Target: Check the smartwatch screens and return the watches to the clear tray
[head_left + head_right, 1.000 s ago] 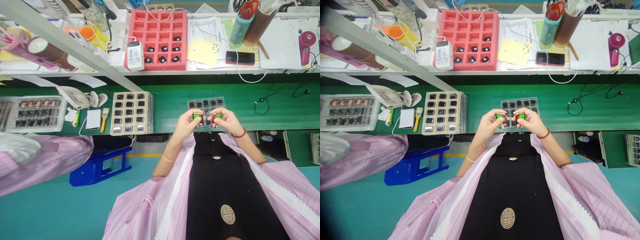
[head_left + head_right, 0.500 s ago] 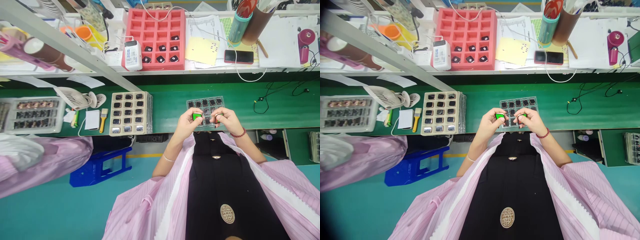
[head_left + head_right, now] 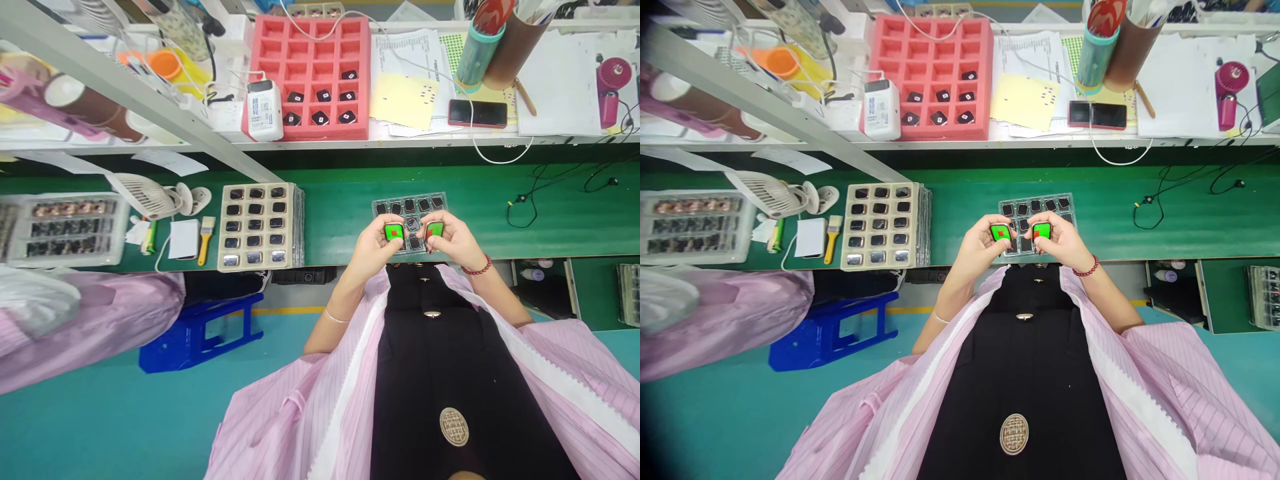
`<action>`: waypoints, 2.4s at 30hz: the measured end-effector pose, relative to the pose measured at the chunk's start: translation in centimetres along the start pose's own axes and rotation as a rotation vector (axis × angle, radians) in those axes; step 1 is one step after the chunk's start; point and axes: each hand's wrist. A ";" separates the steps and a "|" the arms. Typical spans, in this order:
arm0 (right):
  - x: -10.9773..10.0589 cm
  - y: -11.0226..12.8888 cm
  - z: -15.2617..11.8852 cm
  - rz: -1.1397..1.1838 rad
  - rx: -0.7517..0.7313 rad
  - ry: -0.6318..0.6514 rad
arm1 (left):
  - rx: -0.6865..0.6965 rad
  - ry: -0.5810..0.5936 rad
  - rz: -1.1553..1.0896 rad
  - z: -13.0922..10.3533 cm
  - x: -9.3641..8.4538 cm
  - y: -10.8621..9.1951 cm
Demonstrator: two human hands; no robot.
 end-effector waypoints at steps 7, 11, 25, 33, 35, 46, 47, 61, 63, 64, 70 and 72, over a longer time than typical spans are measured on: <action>-0.3 -0.3 -0.1 -0.009 0.004 0.034 | -0.032 0.001 -0.002 0.1 -0.1 0.1; -0.4 -0.3 -0.2 -0.012 0.004 0.042 | -0.033 0.007 -0.001 0.1 -0.1 -0.1; -0.3 0.1 -0.3 -0.018 0.000 0.036 | -0.014 -0.026 -0.010 -0.2 -0.1 0.0; -0.2 -0.1 -0.4 -0.027 -0.010 0.047 | -0.001 -0.030 -0.003 0.0 -0.1 0.0; -0.2 -0.1 -0.3 -0.029 -0.011 0.045 | 0.005 -0.028 0.012 -0.1 -0.1 -0.1; 0.2 0.0 0.0 -0.034 0.012 0.060 | -0.013 -0.012 0.017 -0.1 -0.2 -0.2; 0.2 0.0 0.0 -0.007 0.012 0.060 | -0.009 -0.011 -0.007 -0.1 -0.3 -0.2; -1.0 -1.8 1.0 0.517 0.292 0.069 | -0.249 0.080 -0.500 0.9 -2.4 1.4; -0.9 -1.9 1.0 0.471 0.266 0.090 | -0.253 0.077 -0.512 0.9 -2.1 1.4; -0.8 -1.9 1.0 0.429 0.241 0.101 | -0.247 0.079 -0.509 0.9 -2.0 1.4; -0.3 -0.9 0.7 0.279 0.109 0.083 | -0.133 0.079 -0.302 0.5 -1.5 1.4; 0.1 -0.5 0.6 0.251 0.086 0.048 | -0.083 0.067 -0.190 0.3 -1.3 1.2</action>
Point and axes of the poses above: each hand's wrist, its own z-axis towards the middle knuckle, its own x-axis out of the palm, y = z × x, and after that the axes turned 9 degrees about y, right-handed
